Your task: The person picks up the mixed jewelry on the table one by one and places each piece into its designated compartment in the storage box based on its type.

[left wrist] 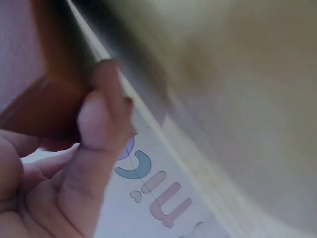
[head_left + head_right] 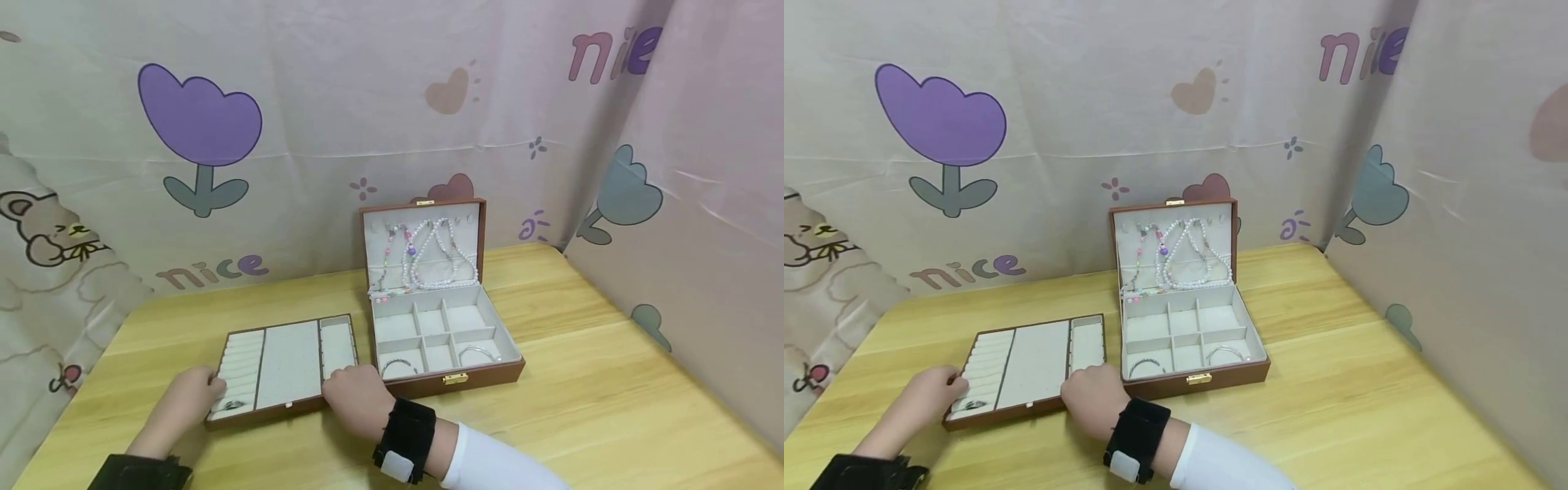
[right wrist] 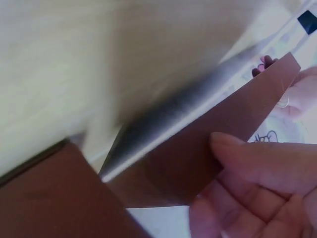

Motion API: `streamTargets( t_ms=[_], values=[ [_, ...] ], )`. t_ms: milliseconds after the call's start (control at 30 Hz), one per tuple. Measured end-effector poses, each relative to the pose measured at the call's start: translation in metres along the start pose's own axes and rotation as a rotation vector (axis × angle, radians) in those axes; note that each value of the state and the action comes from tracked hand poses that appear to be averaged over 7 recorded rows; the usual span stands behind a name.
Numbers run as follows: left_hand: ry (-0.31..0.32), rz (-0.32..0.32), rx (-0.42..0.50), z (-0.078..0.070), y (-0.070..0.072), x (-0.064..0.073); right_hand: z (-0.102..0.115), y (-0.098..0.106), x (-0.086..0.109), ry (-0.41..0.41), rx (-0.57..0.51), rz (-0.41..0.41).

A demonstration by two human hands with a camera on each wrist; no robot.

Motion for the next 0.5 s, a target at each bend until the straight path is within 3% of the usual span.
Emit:
streamTargets(
  t_ms=[167,267,367,433,500],
  values=[
    [-0.009,-0.069,0.028,0.004,0.012,0.011,-0.013,0.019,0.001,0.026,-0.140,-0.126],
    [-0.014,-0.087,0.025,0.006,0.019,0.018,-0.038,0.038,0.005,-0.049,-0.318,-0.219],
    [-0.006,-0.084,0.030,0.008,0.025,0.024,-0.086,0.050,0.014,-0.261,-0.443,-0.242],
    [0.000,-0.076,0.035,0.010,0.027,0.027,-0.128,0.048,0.027,-0.441,-0.429,-0.200],
    [-0.003,-0.083,0.035,0.011,0.029,0.029,-0.169,0.040,0.045,-0.610,-0.351,-0.087]
  ],
)
Point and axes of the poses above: each hand's wrist, its own x-axis away from the middle knuckle, its own y-axis out of the back of the hand, z = x × y, the point moved 7 cm from there along -x, towards the middle knuckle, and after that the axes turned 13 degrees about -z, right-handed, at the moved point
